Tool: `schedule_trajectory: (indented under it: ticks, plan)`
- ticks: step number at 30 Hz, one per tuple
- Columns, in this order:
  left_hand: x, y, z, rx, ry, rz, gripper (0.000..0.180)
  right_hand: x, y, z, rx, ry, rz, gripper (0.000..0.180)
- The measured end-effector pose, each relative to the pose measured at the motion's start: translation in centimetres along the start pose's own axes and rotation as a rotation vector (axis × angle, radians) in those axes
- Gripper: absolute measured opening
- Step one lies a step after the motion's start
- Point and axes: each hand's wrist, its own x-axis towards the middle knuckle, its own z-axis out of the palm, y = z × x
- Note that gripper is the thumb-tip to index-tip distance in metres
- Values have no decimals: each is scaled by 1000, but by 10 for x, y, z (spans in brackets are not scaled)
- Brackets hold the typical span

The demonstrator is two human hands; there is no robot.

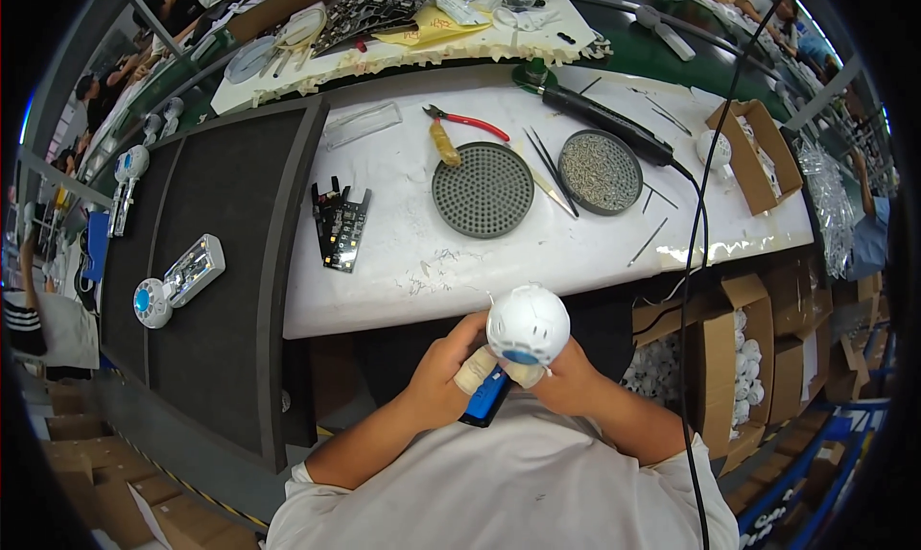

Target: Assemble plastic housings for electronic components using a heat gun and hand assembly tools.

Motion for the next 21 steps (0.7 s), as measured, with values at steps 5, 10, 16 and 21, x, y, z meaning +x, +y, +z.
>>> schedule_trajectory:
  ticks: [5,10,16,21]
  plan:
    - [-7,-9,12,-281,81,-121,42,0,-6,7,202,252,104,42]
    - [-17,-16,14,21,-11,-39,41,5,-15,-17,206,267,179,61]
    - [-17,-21,16,-284,-79,-247,46,2,-15,-8,303,281,236,58]
    - [-20,-28,13,-134,-151,-239,50,0,-16,-2,287,298,224,52]
